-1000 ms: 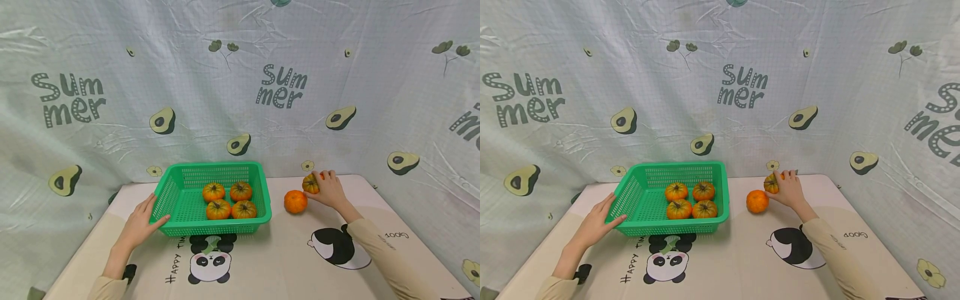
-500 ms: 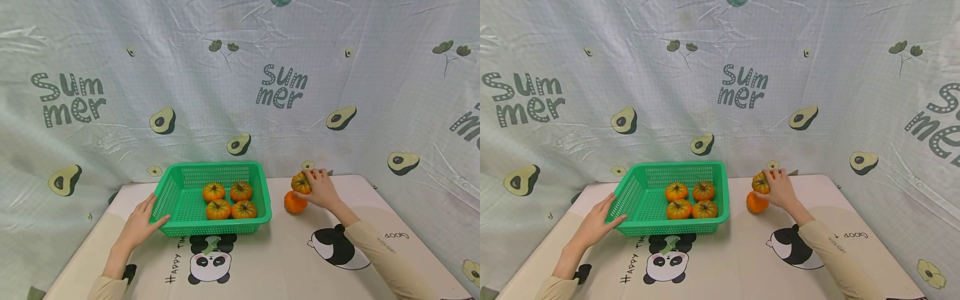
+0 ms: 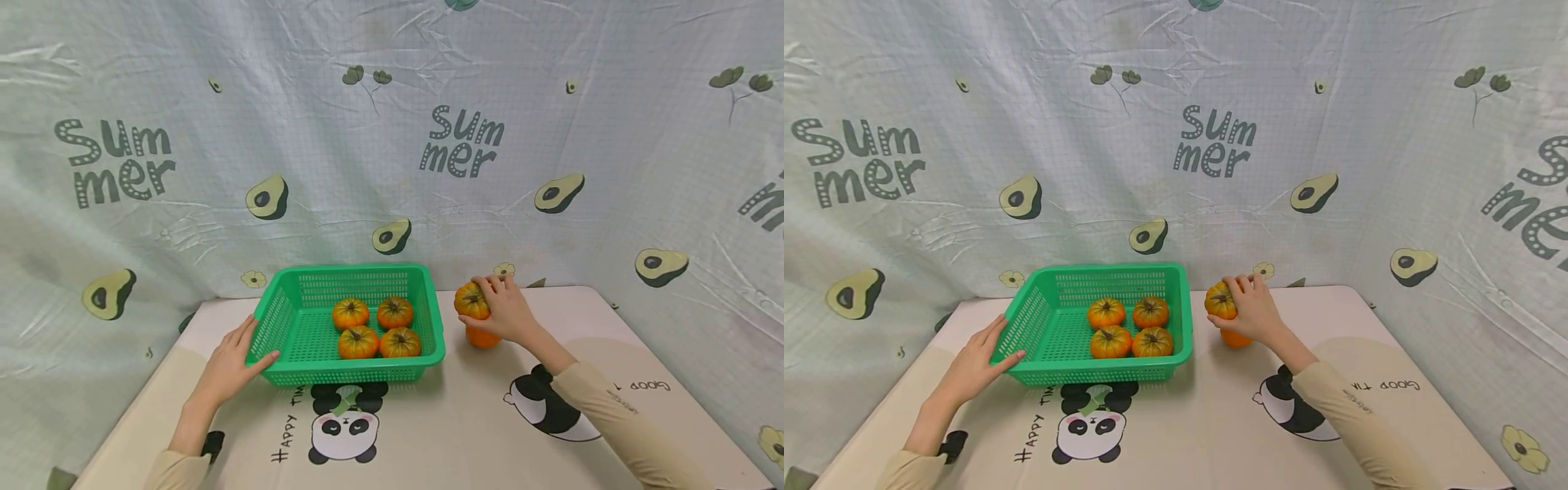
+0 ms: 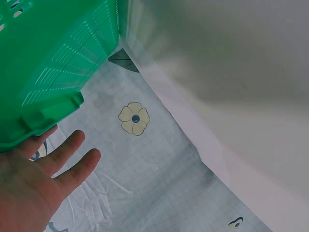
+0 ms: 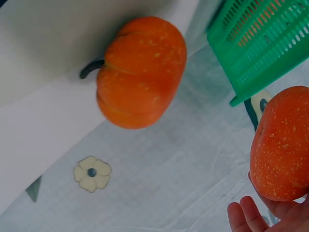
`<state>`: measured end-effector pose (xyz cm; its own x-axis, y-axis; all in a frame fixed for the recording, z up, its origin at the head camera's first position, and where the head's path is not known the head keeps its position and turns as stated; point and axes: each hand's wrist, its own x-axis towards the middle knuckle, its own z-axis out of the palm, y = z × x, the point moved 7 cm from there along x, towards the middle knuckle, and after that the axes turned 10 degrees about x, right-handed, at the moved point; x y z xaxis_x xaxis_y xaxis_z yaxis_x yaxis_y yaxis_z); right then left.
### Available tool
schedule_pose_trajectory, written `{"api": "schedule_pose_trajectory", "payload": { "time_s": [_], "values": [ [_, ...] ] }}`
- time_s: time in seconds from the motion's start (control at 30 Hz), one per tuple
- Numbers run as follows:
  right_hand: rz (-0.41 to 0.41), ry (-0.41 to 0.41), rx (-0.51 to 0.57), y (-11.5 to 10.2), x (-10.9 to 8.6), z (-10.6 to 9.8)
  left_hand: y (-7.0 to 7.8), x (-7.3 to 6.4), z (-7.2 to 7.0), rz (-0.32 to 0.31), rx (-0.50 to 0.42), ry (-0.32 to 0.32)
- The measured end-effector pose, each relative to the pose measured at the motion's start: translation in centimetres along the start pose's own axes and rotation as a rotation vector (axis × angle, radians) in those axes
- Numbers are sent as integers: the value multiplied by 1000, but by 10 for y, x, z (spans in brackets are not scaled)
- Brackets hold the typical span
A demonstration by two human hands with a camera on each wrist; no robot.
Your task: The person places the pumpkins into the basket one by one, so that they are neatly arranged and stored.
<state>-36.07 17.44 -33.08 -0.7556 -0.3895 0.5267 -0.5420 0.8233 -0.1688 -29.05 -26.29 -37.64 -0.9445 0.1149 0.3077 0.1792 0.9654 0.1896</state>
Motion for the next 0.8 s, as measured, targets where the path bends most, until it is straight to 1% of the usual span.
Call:
{"api": "schedule_pose_trajectory", "payload": {
  "time_s": [0.2,0.5,0.63,0.8],
  "values": [
    [-29,-17,43,-15,8,6,-1,-1,1,-8,16,-1],
    [-58,-57,58,-32,17,14,0,0,1,-11,11,-12],
    [-55,-73,67,-39,22,16,-1,0,1,-8,11,-11],
    [-74,-77,96,-50,28,16,-1,1,2,-4,4,-3]
  ]
}}
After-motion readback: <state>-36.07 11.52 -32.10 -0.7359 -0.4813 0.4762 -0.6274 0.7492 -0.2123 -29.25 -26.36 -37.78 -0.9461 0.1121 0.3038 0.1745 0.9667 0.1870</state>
